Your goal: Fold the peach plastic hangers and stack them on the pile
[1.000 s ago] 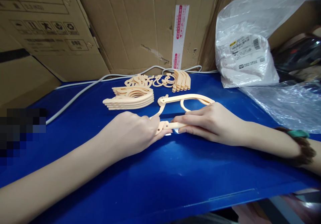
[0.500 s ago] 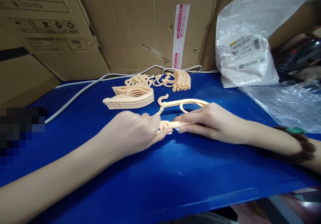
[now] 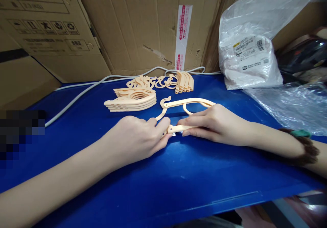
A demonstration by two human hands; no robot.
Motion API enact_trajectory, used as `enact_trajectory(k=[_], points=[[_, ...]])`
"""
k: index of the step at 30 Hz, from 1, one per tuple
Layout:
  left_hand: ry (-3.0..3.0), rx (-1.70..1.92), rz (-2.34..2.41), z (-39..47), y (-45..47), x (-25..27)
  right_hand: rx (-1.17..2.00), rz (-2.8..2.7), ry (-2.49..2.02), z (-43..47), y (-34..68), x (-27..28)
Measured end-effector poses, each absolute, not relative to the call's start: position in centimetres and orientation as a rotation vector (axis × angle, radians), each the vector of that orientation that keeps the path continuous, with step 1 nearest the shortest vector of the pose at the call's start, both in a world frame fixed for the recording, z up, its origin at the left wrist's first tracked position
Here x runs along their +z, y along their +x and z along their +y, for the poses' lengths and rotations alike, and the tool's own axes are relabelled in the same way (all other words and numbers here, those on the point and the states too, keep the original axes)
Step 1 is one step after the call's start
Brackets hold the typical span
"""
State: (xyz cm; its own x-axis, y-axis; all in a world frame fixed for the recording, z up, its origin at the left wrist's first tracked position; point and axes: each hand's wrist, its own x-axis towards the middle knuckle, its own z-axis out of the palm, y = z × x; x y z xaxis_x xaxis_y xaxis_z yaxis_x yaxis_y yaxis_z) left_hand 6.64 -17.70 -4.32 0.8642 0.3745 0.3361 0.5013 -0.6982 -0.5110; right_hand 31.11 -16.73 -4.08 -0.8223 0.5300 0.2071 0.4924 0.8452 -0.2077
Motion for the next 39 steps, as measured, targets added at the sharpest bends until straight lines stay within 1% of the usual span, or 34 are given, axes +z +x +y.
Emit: enact_trajectory(k=[5,18,25,29,33,39], points=[[-2.522,-0.321,-0.629,-17.4,6.4,-4.3,0.113,-2.759,-0.776,-17.0,30.9,-4.4],[-2.704,-0.329,-0.700,-17.1,5.9,-4.6,0.092,-2.761,-0.783,-17.3,30.9,-4.4],[-2.759,0.113,-0.975,-17.3,6.6,-3.9,0.092,-2.759,-0.755,-17.4,30.8,-4.6],[-2.745,0.239,-1.050,-17.5,6.9,-3.6,0.081,-2.760,-0.756,-17.4,30.8,-4.6],[-2.753,0.192,-1.025,-17.5,6.8,-3.8,0.084,-2.764,-0.758,-17.4,30.8,-4.6],[-2.781,-0.011,-0.883,-17.4,6.5,-4.2,0.099,-2.738,-0.745,-17.4,30.8,-4.6]])
